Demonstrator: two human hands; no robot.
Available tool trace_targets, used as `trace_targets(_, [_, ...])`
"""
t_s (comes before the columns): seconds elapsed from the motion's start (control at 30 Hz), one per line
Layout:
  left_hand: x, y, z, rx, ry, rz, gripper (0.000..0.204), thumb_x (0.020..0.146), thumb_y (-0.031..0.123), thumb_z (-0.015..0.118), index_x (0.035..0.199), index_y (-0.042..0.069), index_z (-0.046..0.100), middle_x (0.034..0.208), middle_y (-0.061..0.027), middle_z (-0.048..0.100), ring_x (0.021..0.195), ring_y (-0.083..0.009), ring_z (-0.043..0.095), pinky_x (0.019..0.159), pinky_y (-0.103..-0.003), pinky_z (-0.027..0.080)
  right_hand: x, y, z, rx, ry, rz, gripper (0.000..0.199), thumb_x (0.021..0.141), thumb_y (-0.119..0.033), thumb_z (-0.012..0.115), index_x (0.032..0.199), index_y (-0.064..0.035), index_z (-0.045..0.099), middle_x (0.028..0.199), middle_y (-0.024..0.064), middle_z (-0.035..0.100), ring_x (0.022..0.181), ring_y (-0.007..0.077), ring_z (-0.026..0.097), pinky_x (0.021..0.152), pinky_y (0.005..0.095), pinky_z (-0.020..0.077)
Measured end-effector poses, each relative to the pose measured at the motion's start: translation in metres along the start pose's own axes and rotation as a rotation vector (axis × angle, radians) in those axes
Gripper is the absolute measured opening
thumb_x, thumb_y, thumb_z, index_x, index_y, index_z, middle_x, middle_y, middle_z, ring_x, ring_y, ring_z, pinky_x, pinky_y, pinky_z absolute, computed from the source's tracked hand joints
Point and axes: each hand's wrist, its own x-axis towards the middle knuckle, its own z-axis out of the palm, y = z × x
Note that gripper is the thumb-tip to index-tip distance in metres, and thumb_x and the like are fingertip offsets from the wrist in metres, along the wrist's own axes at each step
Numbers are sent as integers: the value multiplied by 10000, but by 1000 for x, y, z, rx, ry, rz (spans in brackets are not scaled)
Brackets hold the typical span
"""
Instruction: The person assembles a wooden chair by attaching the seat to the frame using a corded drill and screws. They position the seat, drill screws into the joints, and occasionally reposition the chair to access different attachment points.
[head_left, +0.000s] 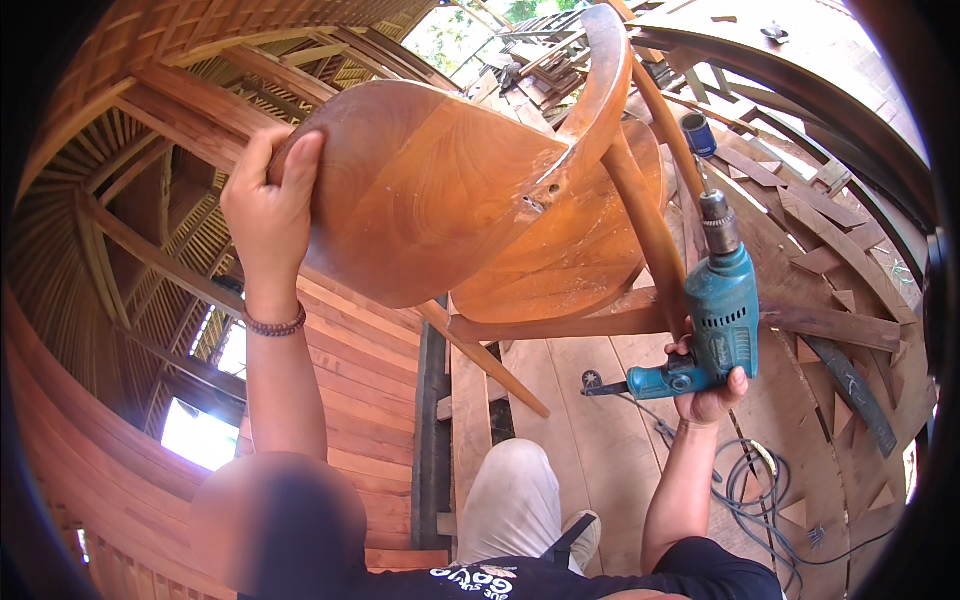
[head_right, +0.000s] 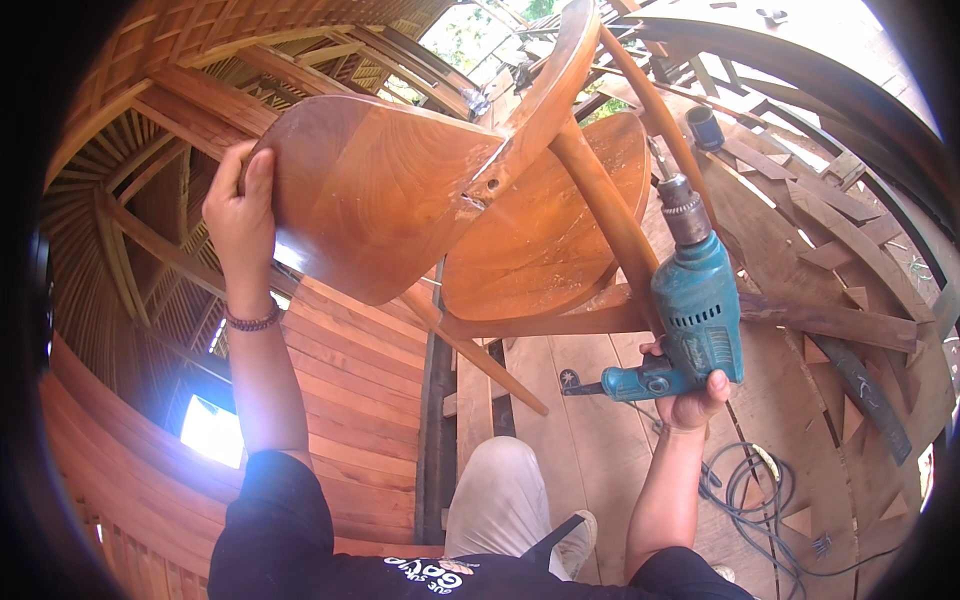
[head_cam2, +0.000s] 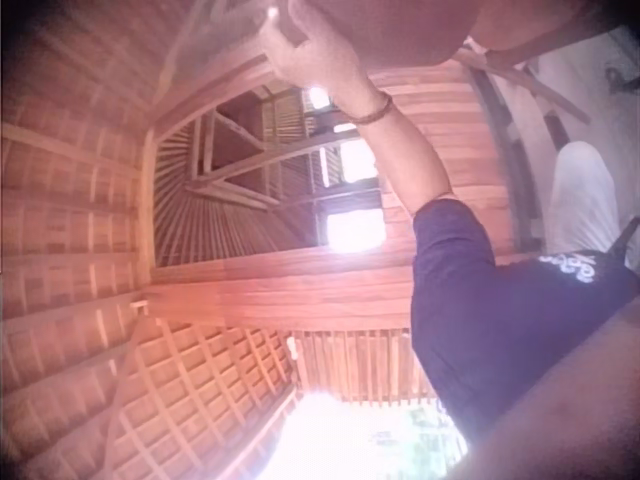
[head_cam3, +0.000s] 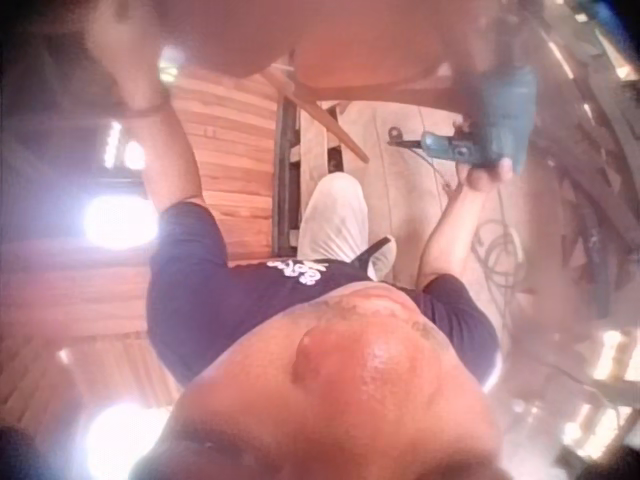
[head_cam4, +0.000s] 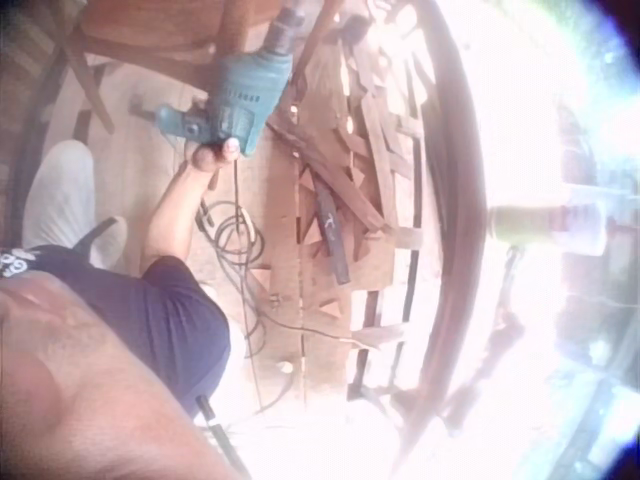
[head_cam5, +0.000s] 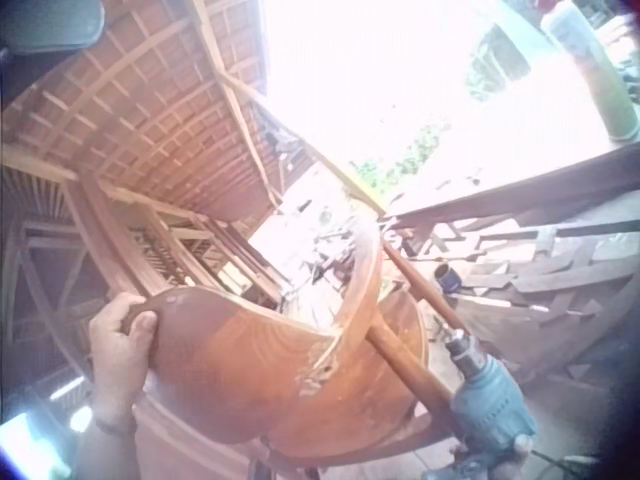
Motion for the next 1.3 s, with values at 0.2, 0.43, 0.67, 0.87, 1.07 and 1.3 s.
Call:
trace_targets(0.2, [-17,-19,6,-3,74,-29,306,919,332,704,881,30,683,699,-106,619,622,-187,580,626,-287,469,0,-3,-1,-47,-24,61,914,740,-514,732,1415,-1,390,1244,230,587,884,281,664,862,498,562])
trace_targets(0.43, [-35,-40,7,24,172,7,289,1013,238,514,958,-11,651,786,-105,622,725,-153,552,700,-292,456,3,-13,-6,-55,-57,131,890,734,-490,735,1394,2,397,1186,228,606,819,327,660,781,518,581])
trace_targets(0.67, [-60,-69,3,-54,207,-257,409,1032,284,427,890,-29,647,719,-118,584,660,-203,520,639,-322,428,8,-46,-26,-60,-31,82,869,749,-511,711,1359,36,422,1136,237,624,792,329,649,762,520,579])
trace_targets(0.87, [-51,-75,-14,-283,-104,-241,522,1039,402,401,857,-31,628,795,-115,636,697,-216,585,635,-317,435,4,-101,50,-348,162,-17,872,745,-496,737,1355,52,439,1181,244,600,874,290,645,823,499,562])
trace_targets(1.07, [-14,-78,-35,-376,-480,-144,570,1008,543,433,942,24,659,844,-118,668,775,-279,652,725,-375,478,-21,-153,185,-743,554,49,640,784,-348,712,1258,41,529,1071,192,653,865,294,680,798,444,569])
trace_targets(1.3, [15,-97,-41,-546,-782,-178,550,926,584,567,972,49,685,927,-83,717,854,-236,693,737,-358,498,-41,-173,288,-1390,878,453,544,757,-93,797,1244,-7,572,973,93,669,762,163,648,662,298,535])
